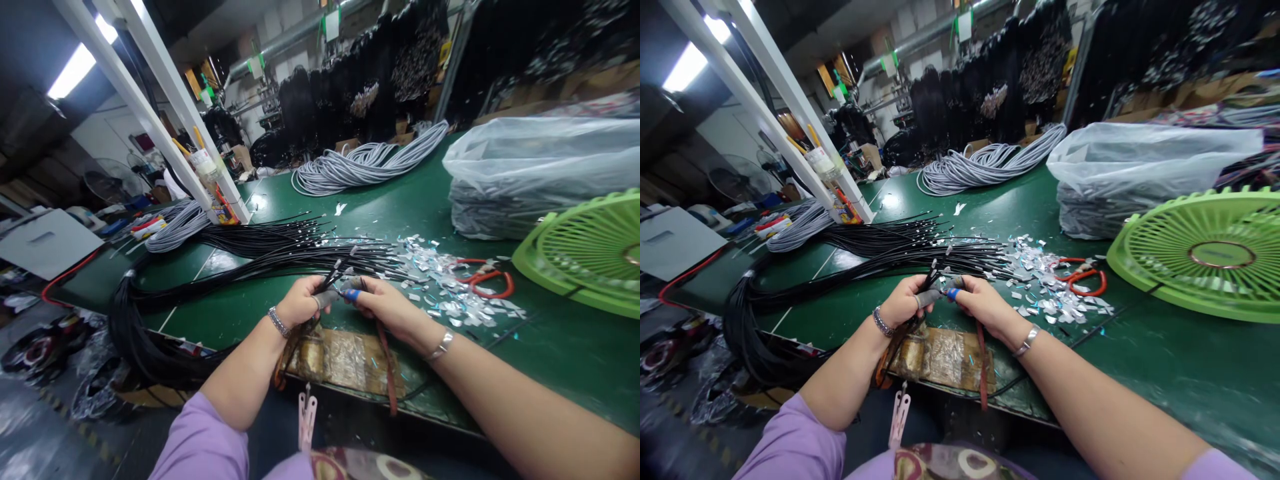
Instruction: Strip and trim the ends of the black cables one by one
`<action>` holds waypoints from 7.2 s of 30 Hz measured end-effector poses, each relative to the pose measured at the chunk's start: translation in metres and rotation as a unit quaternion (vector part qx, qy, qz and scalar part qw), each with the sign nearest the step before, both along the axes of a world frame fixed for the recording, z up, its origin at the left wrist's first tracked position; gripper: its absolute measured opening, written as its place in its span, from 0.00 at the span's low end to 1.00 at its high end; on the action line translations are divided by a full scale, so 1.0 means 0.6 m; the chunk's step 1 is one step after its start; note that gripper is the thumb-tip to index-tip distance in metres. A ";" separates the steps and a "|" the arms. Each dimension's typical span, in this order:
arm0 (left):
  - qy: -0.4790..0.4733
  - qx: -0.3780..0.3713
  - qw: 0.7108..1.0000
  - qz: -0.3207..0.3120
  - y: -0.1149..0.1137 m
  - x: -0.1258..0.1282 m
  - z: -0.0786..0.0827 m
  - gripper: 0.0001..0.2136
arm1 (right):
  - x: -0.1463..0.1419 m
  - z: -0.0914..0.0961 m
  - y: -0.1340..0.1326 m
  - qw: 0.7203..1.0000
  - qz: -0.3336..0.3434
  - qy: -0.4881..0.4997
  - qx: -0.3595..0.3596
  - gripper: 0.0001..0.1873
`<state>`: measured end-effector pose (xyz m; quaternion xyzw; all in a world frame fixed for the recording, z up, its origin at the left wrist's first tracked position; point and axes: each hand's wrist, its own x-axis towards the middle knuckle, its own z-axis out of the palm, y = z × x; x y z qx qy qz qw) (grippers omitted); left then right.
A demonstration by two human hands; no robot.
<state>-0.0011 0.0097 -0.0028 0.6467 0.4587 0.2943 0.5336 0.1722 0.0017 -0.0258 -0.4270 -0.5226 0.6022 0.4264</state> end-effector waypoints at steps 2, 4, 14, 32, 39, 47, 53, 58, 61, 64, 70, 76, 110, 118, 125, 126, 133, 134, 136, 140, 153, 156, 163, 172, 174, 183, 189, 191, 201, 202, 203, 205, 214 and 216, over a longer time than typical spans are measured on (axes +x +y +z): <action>0.000 -0.002 1.000 -0.004 0.000 -0.002 -0.001 0.21 | 0.001 0.001 0.000 0.999 0.004 0.012 -0.029 0.17; 0.002 -0.003 1.000 -0.004 0.000 -0.003 -0.002 0.21 | 0.002 0.002 0.001 0.999 -0.001 0.020 -0.044 0.18; 0.012 -0.004 1.000 0.009 0.003 0.001 -0.003 0.20 | -0.006 -0.011 0.007 0.973 -0.033 -0.148 0.175 0.17; -0.043 0.000 0.998 0.048 0.001 -0.004 -0.001 0.22 | 0.005 -0.007 -0.019 0.796 -0.065 -0.420 0.431 0.09; -0.032 0.002 0.999 0.026 0.001 -0.003 0.003 0.22 | 0.002 -0.008 -0.020 0.795 -0.050 -0.432 0.422 0.09; -0.018 0.015 1.000 0.010 0.003 -0.007 -0.004 0.20 | 0.002 -0.010 -0.019 0.810 -0.030 -0.418 0.411 0.07; -0.018 0.052 0.999 0.001 0.003 -0.006 -0.006 0.17 | 0.002 -0.008 -0.017 0.829 -0.009 -0.406 0.384 0.07; -0.026 0.049 0.998 0.002 0.002 -0.004 -0.004 0.15 | 0.003 -0.005 -0.017 0.831 -0.014 -0.401 0.386 0.08; -0.030 0.041 0.999 0.005 0.002 -0.004 -0.003 0.16 | 0.003 -0.004 -0.018 0.834 -0.010 -0.404 0.374 0.09; -0.039 0.029 0.998 0.044 0.003 -0.005 -0.002 0.18 | 0.002 -0.002 -0.019 0.838 0.001 -0.415 0.355 0.10; -0.052 0.026 0.995 0.086 0.003 -0.003 0.001 0.19 | 0.009 0.005 -0.011 0.916 -0.021 -0.297 0.270 0.09; -0.028 0.025 0.999 0.022 0.002 -0.005 -0.004 0.18 | 0.002 0.001 -0.003 0.983 0.003 -0.081 0.163 0.17; -0.054 -0.039 0.998 -0.022 0.000 -0.006 0.002 0.19 | 0.004 0.001 -0.002 0.980 0.120 0.123 -0.097 0.23; -0.035 -0.059 0.994 -0.080 -0.002 -0.008 0.004 0.20 | 0.003 -0.005 -0.006 0.968 0.181 0.126 -0.116 0.24; -0.030 -0.024 0.999 -0.035 0.002 -0.011 -0.001 0.19 | -0.004 0.002 -0.006 0.987 0.080 0.109 -0.091 0.23; -0.030 -0.022 0.999 -0.032 0.002 -0.011 -0.001 0.20 | -0.002 0.003 -0.006 0.987 0.078 0.111 -0.089 0.22; -0.032 -0.020 0.999 -0.034 0.002 -0.012 0.000 0.21 | 0.003 0.007 -0.006 0.991 0.078 0.101 -0.051 0.22; -0.031 -0.019 0.999 -0.036 0.002 -0.013 0.000 0.21 | 0.004 0.006 -0.005 0.992 0.076 0.095 -0.041 0.22; -0.028 -0.016 0.999 -0.036 0.003 -0.014 -0.002 0.20 | 0.005 0.005 -0.004 0.994 0.070 0.077 -0.011 0.21; -0.017 -0.006 0.999 -0.033 0.005 -0.015 -0.009 0.20 | 0.011 0.005 0.002 0.993 0.040 0.000 0.114 0.17; -0.004 0.033 0.999 0.010 0.006 -0.004 -0.010 0.17 | 0.003 0.000 -0.021 0.772 -0.082 -0.372 0.508 0.09; -0.039 -0.021 0.999 0.027 0.005 -0.006 -0.008 0.22 | 0.009 -0.001 -0.017 0.803 -0.090 -0.353 0.472 0.11; -0.073 -0.055 0.993 0.078 0.005 -0.002 0.008 0.22 | 0.005 -0.016 -0.026 0.799 -0.069 -0.421 0.424 0.17; -0.052 -0.040 0.994 0.085 0.001 0.004 0.006 0.20 | -0.002 -0.005 -0.024 0.839 -0.046 -0.413 0.351 0.06; -0.053 -0.031 0.995 0.075 0.000 0.004 0.003 0.21 | -0.002 -0.002 -0.023 0.843 -0.048 -0.417 0.336 0.06; -0.068 -0.027 0.997 0.035 -0.001 0.003 -0.001 0.21 | -0.006 -0.006 -0.021 0.842 -0.050 -0.424 0.329 0.06; -0.056 -0.025 0.998 0.030 -0.002 0.004 0.000 0.20 | -0.006 -0.002 -0.021 0.850 -0.040 -0.421 0.315 0.06; -0.048 -0.018 0.998 0.032 -0.003 0.004 0.001 0.19 | -0.005 0.000 -0.021 0.849 -0.036 -0.418 0.320 0.07; -0.051 0.023 0.994 0.096 0.001 0.002 0.003 0.18 | -0.001 0.000 -0.019 0.872 -0.024 -0.387 0.299 0.11; -0.054 0.026 0.993 0.098 0.001 0.002 0.002 0.18 | 0.000 0.000 -0.017 0.886 -0.029 -0.362 0.288 0.11; -0.055 0.028 0.994 0.095 0.002 0.001 0.001 0.17 | 0.000 0.000 -0.016 0.904 -0.034 -0.326 0.273 0.10; -0.051 0.030 0.995 0.078 0.001 0.000 0.000 0.17 | 0.000 0.001 -0.013 0.944 -0.036 -0.234 0.230 0.12; -0.031 -0.012 0.999 0.007 -0.003 0.000 0.000 0.13 | -0.011 -0.010 -0.003 0.979 -0.014 -0.102 0.175 0.15; -0.027 -0.022 0.999 -0.015 -0.003 -0.002 0.001 0.14 | -0.009 -0.015 -0.001 0.966 -0.023 -0.157 0.204 0.12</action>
